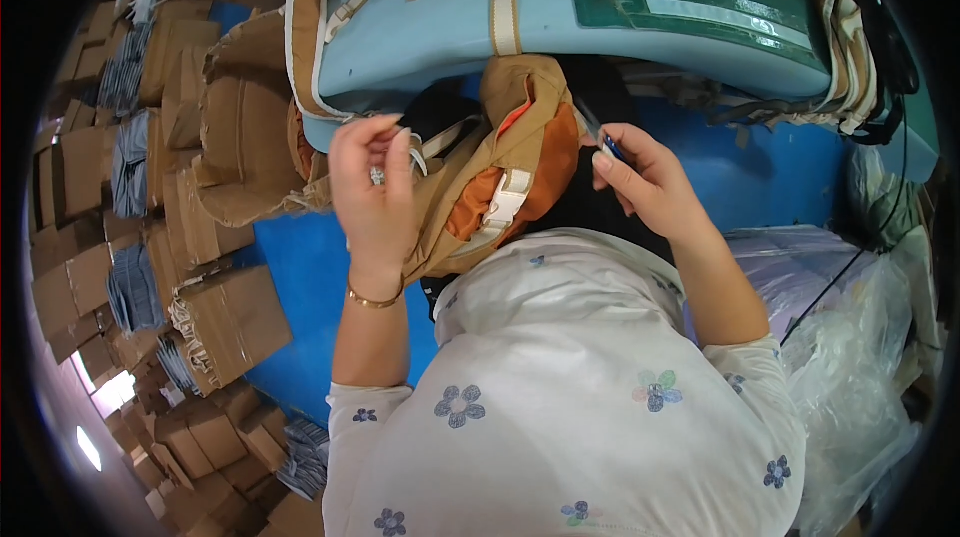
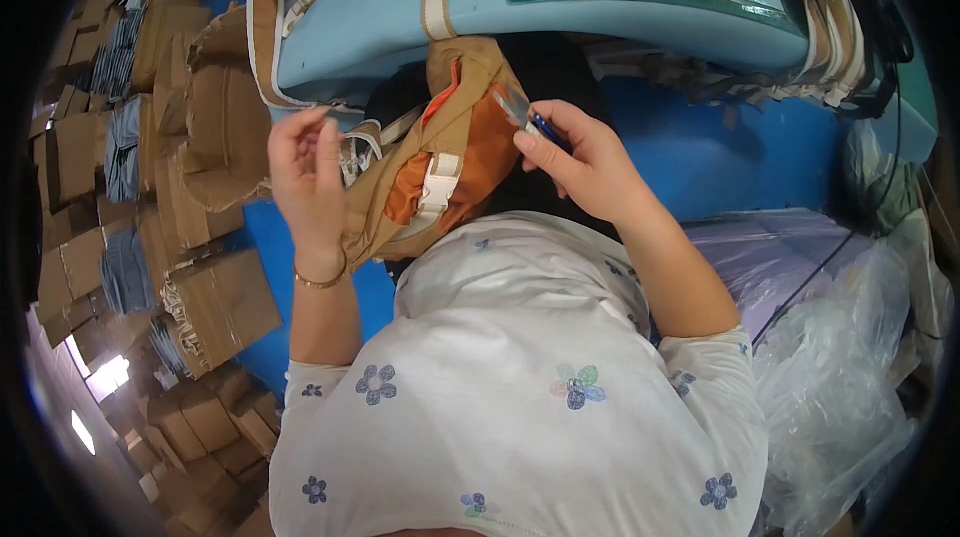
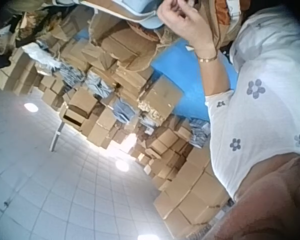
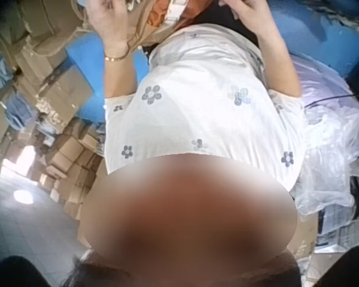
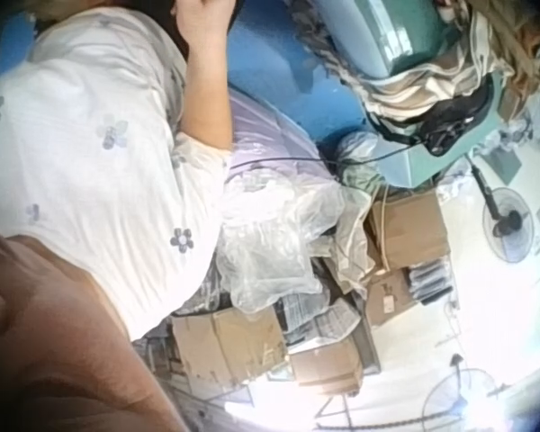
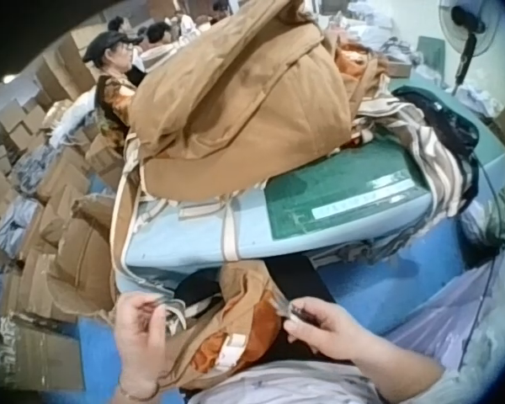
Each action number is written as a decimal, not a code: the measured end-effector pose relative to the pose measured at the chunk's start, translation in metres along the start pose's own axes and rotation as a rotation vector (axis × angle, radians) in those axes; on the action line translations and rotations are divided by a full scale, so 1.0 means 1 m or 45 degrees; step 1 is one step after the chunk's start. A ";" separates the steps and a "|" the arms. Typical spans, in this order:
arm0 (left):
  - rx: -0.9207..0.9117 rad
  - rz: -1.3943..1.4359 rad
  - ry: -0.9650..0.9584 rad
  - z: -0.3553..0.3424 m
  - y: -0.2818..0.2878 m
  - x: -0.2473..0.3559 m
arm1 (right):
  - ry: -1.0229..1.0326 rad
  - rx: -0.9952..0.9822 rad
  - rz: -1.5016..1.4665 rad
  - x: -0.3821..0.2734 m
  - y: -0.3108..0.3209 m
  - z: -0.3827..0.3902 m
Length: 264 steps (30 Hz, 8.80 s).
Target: Trim excess threads from a canvas bag using snips.
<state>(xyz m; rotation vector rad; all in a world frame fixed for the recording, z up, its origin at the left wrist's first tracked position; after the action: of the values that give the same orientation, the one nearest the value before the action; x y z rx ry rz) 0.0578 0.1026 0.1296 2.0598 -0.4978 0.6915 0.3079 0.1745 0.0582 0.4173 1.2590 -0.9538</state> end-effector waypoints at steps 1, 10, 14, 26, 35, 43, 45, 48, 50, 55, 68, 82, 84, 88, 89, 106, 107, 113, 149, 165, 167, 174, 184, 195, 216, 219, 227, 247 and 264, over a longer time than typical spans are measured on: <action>0.104 0.191 0.255 0.004 0.005 -0.007 | 0.029 0.001 -0.141 0.008 -0.002 -0.005; -0.119 -0.724 0.027 0.007 0.018 0.022 | 0.123 0.031 -0.225 0.026 -0.042 -0.021; -0.433 -0.286 -0.008 0.023 -0.020 0.040 | 0.042 -0.012 -0.266 0.020 -0.045 -0.021; -0.577 0.171 0.049 0.035 -0.023 0.008 | 0.332 -0.061 -0.194 0.016 -0.062 -0.026; -0.277 -0.254 -0.035 0.037 -0.018 0.030 | 0.418 -0.122 -0.144 0.008 -0.074 -0.037; -0.459 0.861 0.938 0.038 0.012 -0.026 | 0.590 0.030 0.161 -0.017 -0.064 -0.047; -0.466 1.322 1.193 0.041 0.014 -0.028 | 0.624 0.060 0.277 -0.021 -0.063 -0.054; -0.493 1.427 1.259 0.037 0.019 -0.030 | 0.640 0.083 0.277 -0.017 -0.062 -0.065; -0.514 1.563 1.241 0.039 0.020 -0.038 | 0.639 0.093 0.253 -0.020 -0.060 -0.064; -0.559 1.735 1.203 0.038 0.021 -0.049 | 0.949 0.358 0.955 -0.035 -0.017 -0.060; -0.638 0.743 0.697 0.020 0.049 -0.019 | 0.548 0.583 1.944 -0.132 0.160 -0.053; -0.632 0.658 0.741 -0.009 0.078 -0.029 | 0.709 -0.020 1.292 -0.102 0.027 -0.055; -0.701 0.717 0.774 -0.011 0.076 -0.028 | 0.785 -0.185 1.198 -0.085 -0.001 -0.058; -0.696 0.815 0.852 -0.007 0.075 -0.036 | 1.051 -0.301 1.096 -0.072 -0.051 -0.067; -0.712 0.838 0.873 -0.006 0.075 -0.037 | 1.070 -0.348 1.118 -0.073 -0.064 -0.069; -0.323 1.334 0.724 0.095 0.077 0.014 | 1.628 0.042 0.965 -0.097 -0.125 -0.108; -0.342 1.252 0.860 0.110 0.061 0.003 | 1.715 0.045 0.952 -0.097 -0.119 -0.109; -0.521 0.255 0.497 0.128 0.039 0.019 | 1.595 0.048 0.764 -0.067 -0.102 -0.108; -0.012 -0.170 0.511 0.188 0.019 -0.101 | 1.361 0.384 0.892 -0.003 0.033 -0.043; 0.143 -0.233 0.349 0.162 0.025 -0.074 | 1.044 0.398 1.325 -0.019 0.048 -0.027; 0.139 -0.254 0.327 0.159 0.027 -0.071 | 0.988 0.349 1.405 -0.028 0.040 -0.021; 0.029 -0.316 0.175 0.138 0.035 -0.043 | 0.760 0.033 1.855 -0.080 -0.026 0.034; -0.326 -0.284 -0.418 0.131 0.023 0.038 | 0.962 0.167 0.993 -0.042 -0.011 0.006; 0.095 -0.088 0.277 0.149 0.075 -0.027 | 0.975 0.874 -0.434 -0.071 0.112 -0.004; -0.300 0.460 -0.643 0.020 0.058 0.057 | 0.924 0.493 -0.866 -0.039 0.162 0.021; -0.297 0.275 -0.488 0.022 0.051 0.028 | 0.770 0.503 -0.260 -0.028 0.179 -0.011; 0.366 0.285 -0.860 0.015 0.123 0.058 | 1.145 -0.335 -0.841 -0.098 0.105 -0.026; -0.003 0.957 0.439 -0.098 0.235 -0.018 | 0.891 0.047 0.050 -0.223 -0.002 -0.087; 0.334 0.723 0.202 -0.198 0.228 -0.027 | 1.302 0.633 1.223 -0.339 -0.004 -0.145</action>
<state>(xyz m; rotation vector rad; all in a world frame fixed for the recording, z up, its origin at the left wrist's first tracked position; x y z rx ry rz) -0.1508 0.1510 0.3442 2.0863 -0.9570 1.3006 0.2134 0.4054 0.3304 1.8732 1.4109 -0.1378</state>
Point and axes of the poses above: each hand's wrist, its own z-axis away from the middle knuckle, its own y-axis out of the back of the hand, x = y × z, the point moved 3 cm from there along -z, towards the middle knuckle
